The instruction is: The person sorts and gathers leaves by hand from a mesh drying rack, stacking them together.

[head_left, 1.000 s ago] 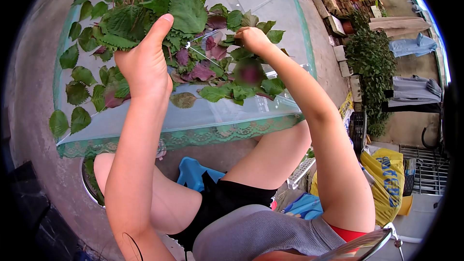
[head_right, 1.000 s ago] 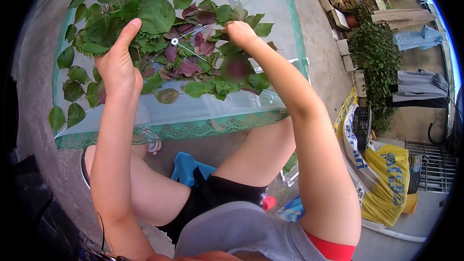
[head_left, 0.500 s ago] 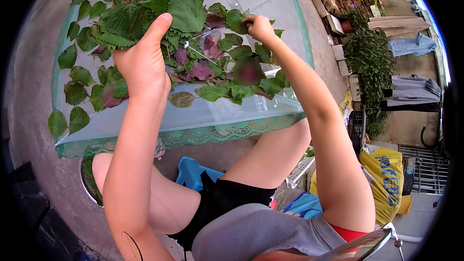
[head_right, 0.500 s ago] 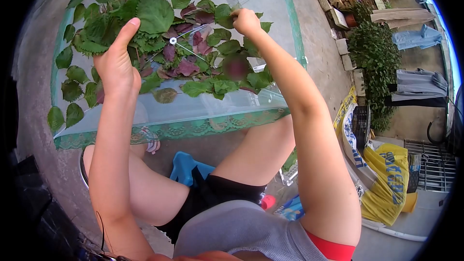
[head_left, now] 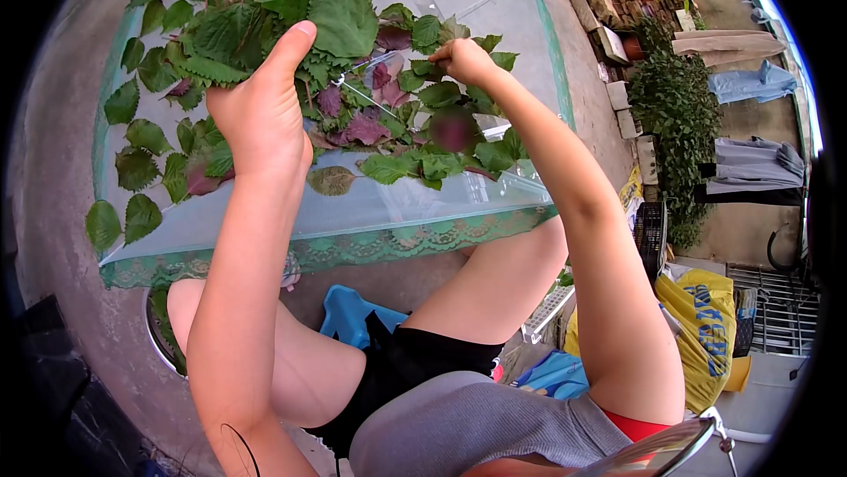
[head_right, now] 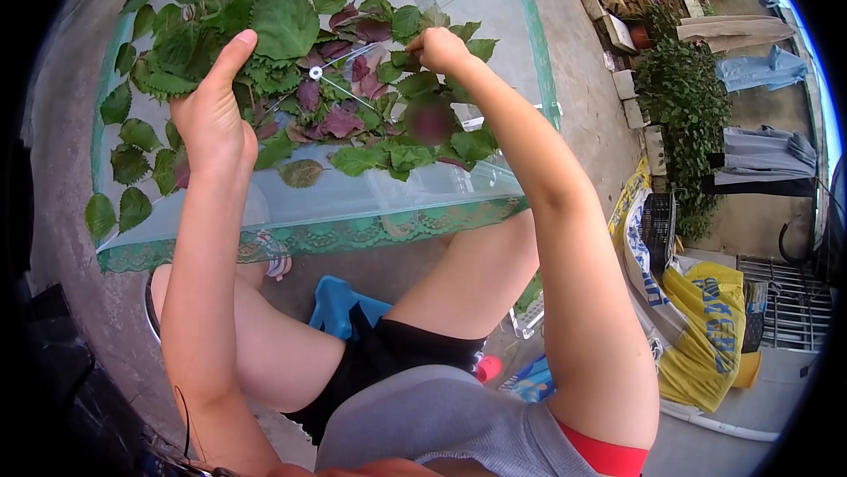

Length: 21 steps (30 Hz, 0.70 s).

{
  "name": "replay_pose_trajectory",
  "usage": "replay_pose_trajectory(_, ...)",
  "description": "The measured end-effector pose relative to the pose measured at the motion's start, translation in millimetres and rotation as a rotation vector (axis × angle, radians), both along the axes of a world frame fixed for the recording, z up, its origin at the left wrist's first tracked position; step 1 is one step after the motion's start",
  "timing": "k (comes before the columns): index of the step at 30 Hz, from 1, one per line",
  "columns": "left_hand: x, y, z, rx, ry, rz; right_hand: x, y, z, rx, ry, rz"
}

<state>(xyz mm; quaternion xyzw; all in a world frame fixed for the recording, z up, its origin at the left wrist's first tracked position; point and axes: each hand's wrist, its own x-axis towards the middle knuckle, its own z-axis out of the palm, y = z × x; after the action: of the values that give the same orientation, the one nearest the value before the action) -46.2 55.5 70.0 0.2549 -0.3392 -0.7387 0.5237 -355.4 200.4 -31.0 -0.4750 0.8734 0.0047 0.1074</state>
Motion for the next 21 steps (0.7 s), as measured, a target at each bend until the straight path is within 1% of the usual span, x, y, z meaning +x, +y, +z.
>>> replay_pose_trajectory(2,0.1,0.2,0.6,0.001,0.000,-0.001,12.1,-3.3,12.6,0.014,0.040,-0.008)
replay_pose_trajectory(4,0.0,0.2,0.5,0.002,0.000,-0.001,20.9,-6.9,24.3,-0.063,0.090,-0.140)
replay_pose_trajectory(7,-0.3,-0.2,-0.1,0.004,0.001,0.004,13.7,-7.9,23.8,-0.139,0.141,-0.202)
replay_pose_trajectory(14,0.3,-0.8,-1.1,0.008,0.015,-0.023,17.9,-3.5,38.8,-0.142,0.125,-0.266)
replay_pose_trajectory(15,0.4,-0.6,-0.7,0.007,0.017,-0.021,16.8,-2.9,37.0,-0.142,0.125,-0.266)
replay_pose_trajectory(17,0.2,-0.8,-1.3,0.003,0.012,-0.015,14.4,-1.6,32.2,-0.292,0.235,-0.273)
replay_pose_trajectory(18,0.1,-0.9,-1.5,0.000,0.007,-0.008,12.5,-0.5,30.7,-0.292,0.235,-0.273)
replay_pose_trajectory(20,0.4,-0.4,-0.8,0.006,0.006,-0.008,12.8,0.5,30.9,-0.373,0.304,-0.152)
replay_pose_trajectory(21,0.5,-0.2,-0.4,0.012,0.005,-0.009,12.4,1.0,31.5,-0.372,0.304,-0.153)
